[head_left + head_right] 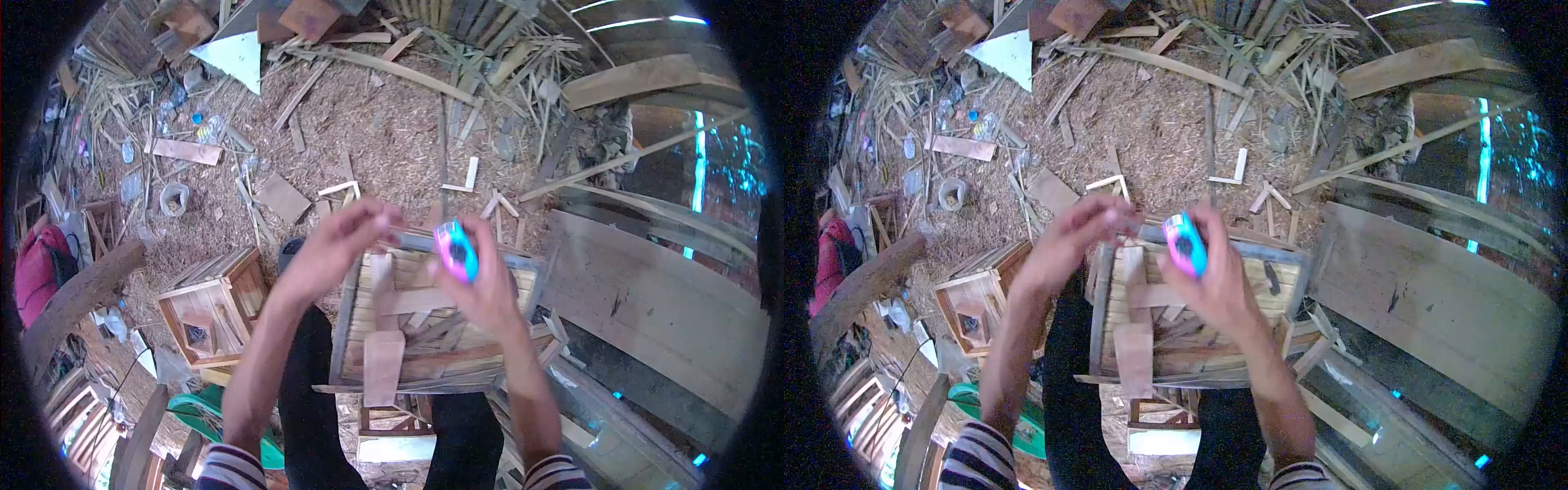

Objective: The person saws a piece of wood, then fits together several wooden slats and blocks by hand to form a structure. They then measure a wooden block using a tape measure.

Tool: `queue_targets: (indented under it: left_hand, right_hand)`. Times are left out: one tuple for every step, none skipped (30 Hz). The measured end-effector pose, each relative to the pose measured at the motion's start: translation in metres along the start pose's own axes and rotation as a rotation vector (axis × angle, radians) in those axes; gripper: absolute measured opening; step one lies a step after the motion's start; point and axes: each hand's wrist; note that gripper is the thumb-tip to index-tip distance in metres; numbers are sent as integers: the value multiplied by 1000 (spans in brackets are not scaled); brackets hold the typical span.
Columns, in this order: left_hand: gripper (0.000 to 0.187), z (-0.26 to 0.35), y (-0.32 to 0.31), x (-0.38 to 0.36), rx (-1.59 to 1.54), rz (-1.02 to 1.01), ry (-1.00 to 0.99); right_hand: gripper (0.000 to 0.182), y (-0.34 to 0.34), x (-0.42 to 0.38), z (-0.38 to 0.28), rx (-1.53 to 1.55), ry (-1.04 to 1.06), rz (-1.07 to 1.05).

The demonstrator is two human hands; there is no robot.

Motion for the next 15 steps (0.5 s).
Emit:
queue_targets:
  left_hand:
    - [28,-5,-17,-19,34,14,-27]
    - [27,-12,-36,-37,82,29,-30]
    - [27,-19,-55,-54,131,50,-35]
    - [29,-28,-76,-71,156,74,-16]
    - [30,-37,-98,-84,179,99,3]
    - [32,-40,-118,-96,245,104,-16]
    - [34,-39,-134,-106,310,116,-39]
    - [36,-38,-145,-112,526,81,-41]
    - [35,-35,-159,-118,524,100,-88]
    - [34,-46,-166,-122,515,58,-160]
    - [33,-57,-171,-124,519,19,-239]
    - [33,-61,-176,-128,478,23,-254]
    - [33,-63,-183,-133,436,23,-270]
    - [32,-67,-189,-138,442,23,-219]
    - [32,-74,-194,-141,458,30,-226]
  right_hand:
    - [52,6,-27,10,24,-5,-3]
    - [52,11,-52,25,51,-9,-8]
    - [51,11,-75,36,38,-20,29]
    - [50,11,-96,47,27,-33,65]
    - [50,12,-114,57,37,-18,70]
    - [50,15,-130,67,-14,43,66]
    - [50,18,-143,78,-69,109,59]
    - [50,22,-153,86,-68,132,58]
    - [53,27,-163,92,-119,207,25]
    - [57,30,-171,97,-168,291,-12]
    - [59,31,-178,101,-122,332,-13]
    - [61,27,-188,118,-40,391,26]
    - [62,23,-189,130,44,448,62]
    - [62,24,-189,141,57,480,59]
    - [64,27,-195,140,-13,509,19]
Point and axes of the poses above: each hand's wrist, its own x-axis towards the middle knuckle, its own y-axis out of the back of the hand, z = x × y, and after that the axes turned 11 degrees about x, right-handed
